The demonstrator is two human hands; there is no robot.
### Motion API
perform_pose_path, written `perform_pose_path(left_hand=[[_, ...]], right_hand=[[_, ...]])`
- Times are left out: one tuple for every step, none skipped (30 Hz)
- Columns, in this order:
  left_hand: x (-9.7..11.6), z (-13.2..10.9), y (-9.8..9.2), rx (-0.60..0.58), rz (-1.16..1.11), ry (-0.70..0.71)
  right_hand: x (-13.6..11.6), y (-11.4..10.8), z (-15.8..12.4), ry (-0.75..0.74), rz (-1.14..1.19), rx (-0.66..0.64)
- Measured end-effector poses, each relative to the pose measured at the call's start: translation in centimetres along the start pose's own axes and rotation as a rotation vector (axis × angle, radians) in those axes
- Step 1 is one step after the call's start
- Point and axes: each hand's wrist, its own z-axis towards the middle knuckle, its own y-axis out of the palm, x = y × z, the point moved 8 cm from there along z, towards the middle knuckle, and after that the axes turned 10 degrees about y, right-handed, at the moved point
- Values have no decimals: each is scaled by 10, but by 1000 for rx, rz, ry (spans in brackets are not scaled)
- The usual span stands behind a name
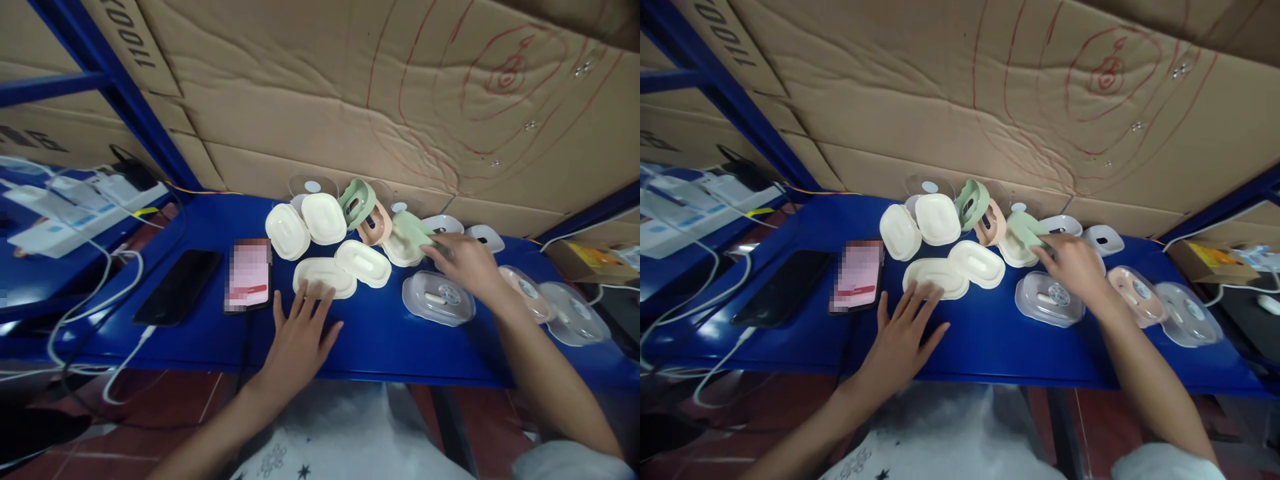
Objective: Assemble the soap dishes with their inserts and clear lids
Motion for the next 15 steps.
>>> perform_pose_path(left_hand=[[1,0,0,-6,-29,16],[3,0,1,-14,-71,48],[7,-1,1,-26,-122,92],[11,-1,0,-39,-175,140],[16,-2,-1,-48,-223,186],[20,-4,-2,-54,-258,222],[23,-5,-4,-48,-278,239],[24,-6,-7,-28,-287,240],[23,-7,-10,1,-289,228],[21,-8,-13,37,-291,208],[19,-9,-16,72,-295,186],[16,-10,-18,98,-300,166],[14,-10,-19,105,-303,154],[12,-10,-17,89,-301,156],[12,-10,-15,58,-295,169]], right_hand=[[1,-14,-15,9,35,52],[0,-27,-31,8,81,110],[-4,-37,-48,-6,124,154],[-12,-44,-66,-31,161,193],[-23,-47,-82,-71,191,205],[-36,-47,-98,-127,218,201],[-51,-43,-111,-187,242,181],[-67,-37,-123,-254,265,148],[-82,-29,-133,-319,286,107],[-95,-21,-139,-373,305,62],[-105,-13,-144,-416,323,17],[-113,-6,-145,-445,341,-25],[-117,1,-145,-461,356,-63],[-120,6,-143,-467,369,-92],[-120,9,-140,-470,380,-112]])
